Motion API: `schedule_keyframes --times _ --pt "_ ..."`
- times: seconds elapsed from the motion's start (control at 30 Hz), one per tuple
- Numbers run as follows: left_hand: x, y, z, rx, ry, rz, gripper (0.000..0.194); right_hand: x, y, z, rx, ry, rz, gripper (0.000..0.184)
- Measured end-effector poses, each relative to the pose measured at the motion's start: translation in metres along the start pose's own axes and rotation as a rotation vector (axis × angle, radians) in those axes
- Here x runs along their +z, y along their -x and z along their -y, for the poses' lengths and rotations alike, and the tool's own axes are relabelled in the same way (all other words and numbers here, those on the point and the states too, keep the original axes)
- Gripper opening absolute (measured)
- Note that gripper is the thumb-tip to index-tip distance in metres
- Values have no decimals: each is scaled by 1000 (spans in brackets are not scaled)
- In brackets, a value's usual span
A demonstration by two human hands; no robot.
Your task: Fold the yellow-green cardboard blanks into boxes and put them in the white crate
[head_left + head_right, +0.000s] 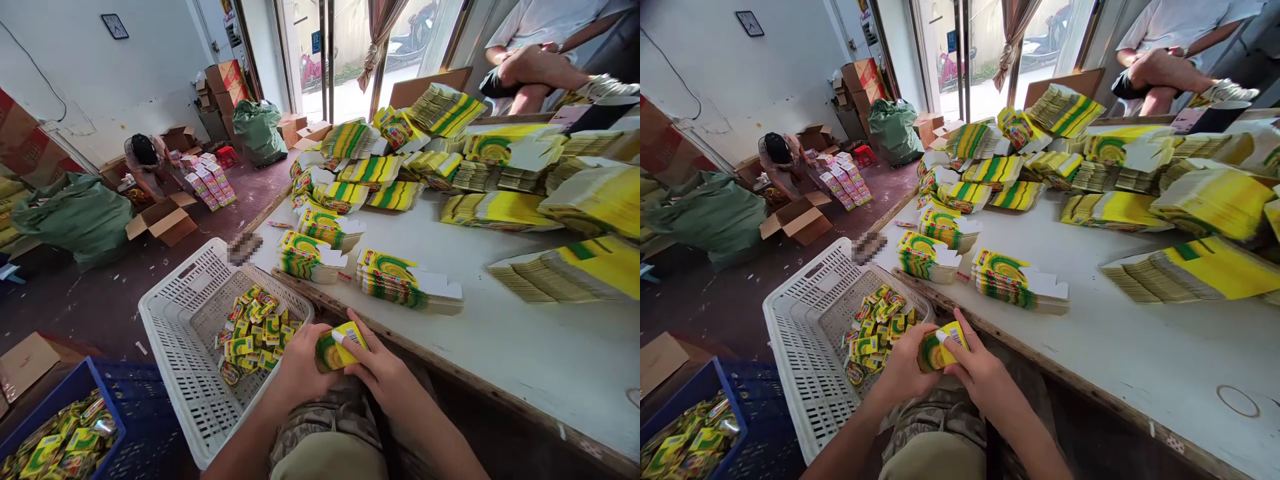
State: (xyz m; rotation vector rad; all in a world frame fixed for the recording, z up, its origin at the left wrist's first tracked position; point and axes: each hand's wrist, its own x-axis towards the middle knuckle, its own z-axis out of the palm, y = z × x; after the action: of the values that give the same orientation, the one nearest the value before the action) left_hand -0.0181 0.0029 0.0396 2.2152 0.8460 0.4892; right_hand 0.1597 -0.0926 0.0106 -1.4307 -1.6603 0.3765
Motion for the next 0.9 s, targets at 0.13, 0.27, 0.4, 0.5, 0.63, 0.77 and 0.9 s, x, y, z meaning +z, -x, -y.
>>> schedule_keyframes --times 0.13,0.27,0.4,0.5,0.63,0.77,0.9 --pt "-14 -6 -4 -14 87 123 61 -18 -3 0 -1 -47 103 22" --pt "-18 -8 -10 -15 39 110 60 -15 -7 8 93 -83 81 17" --pt "-22 -1 -9 -60 -21 69 59 4 -12 16 177 -146 -11 26" --pt "-29 6 -4 -96 -48 79 62 10 -16 18 193 -199 62 47" --pt "-33 8 -2 -134 -36 35 62 14 -21 18 87 -97 158 33" --pt "-18 1 -11 -117 -51 -45 57 21 -18 15 105 49 113 48" --pt "-12 -7 -13 -79 0 16 28 2 -18 -4 67 38 98 65"
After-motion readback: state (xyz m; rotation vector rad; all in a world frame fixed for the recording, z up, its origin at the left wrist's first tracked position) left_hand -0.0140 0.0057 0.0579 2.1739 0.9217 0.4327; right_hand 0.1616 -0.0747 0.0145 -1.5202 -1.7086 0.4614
